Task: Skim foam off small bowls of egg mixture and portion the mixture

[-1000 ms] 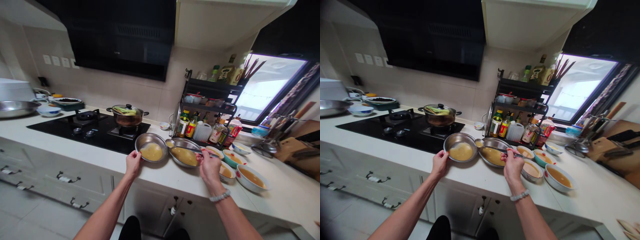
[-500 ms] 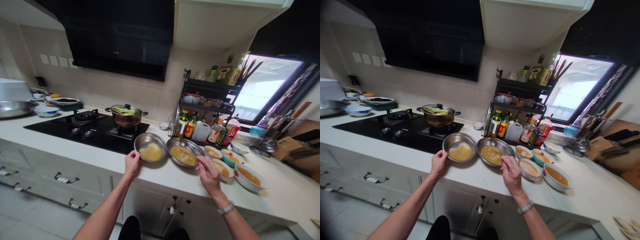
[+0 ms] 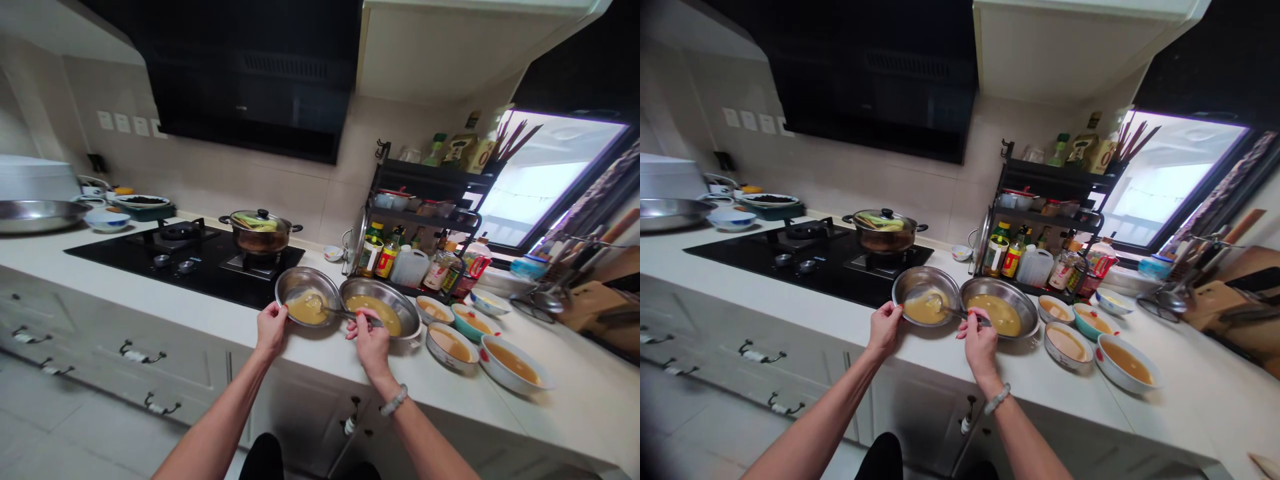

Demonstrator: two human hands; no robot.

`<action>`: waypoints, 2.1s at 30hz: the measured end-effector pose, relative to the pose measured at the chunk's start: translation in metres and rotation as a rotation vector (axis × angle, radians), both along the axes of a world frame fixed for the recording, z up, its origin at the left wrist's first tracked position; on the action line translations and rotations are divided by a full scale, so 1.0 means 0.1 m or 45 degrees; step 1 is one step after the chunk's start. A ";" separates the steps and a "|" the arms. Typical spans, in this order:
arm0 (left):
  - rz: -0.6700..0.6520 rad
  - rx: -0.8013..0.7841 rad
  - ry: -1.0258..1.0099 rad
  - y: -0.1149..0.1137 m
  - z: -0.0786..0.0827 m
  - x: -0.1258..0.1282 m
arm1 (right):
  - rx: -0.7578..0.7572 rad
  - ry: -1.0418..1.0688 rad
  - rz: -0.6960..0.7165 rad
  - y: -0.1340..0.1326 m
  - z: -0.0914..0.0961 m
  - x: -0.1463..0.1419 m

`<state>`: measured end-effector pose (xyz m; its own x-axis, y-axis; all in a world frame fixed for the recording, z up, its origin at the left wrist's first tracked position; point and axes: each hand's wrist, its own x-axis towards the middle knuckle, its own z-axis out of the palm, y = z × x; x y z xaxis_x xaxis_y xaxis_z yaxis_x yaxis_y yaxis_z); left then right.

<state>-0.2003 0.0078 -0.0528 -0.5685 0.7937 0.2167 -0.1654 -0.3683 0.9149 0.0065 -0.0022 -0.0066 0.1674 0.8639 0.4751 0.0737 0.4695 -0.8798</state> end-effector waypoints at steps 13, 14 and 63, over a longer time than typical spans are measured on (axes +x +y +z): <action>0.014 -0.026 0.028 0.00 0.00 -0.01 | -0.225 0.526 -0.109 0.00 0.26 0.16; 0.018 -0.028 0.025 0.00 0.00 -0.01 | -0.222 0.544 -0.114 0.00 0.29 0.20; 0.015 -0.018 0.003 -0.01 0.02 0.00 | -0.237 0.473 -0.064 -0.05 0.19 0.10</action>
<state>-0.2005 0.0064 -0.0508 -0.5770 0.7901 0.2071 -0.1591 -0.3574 0.9203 0.0163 -0.0075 0.0122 0.3420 0.9158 0.2106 -0.2463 0.3036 -0.9204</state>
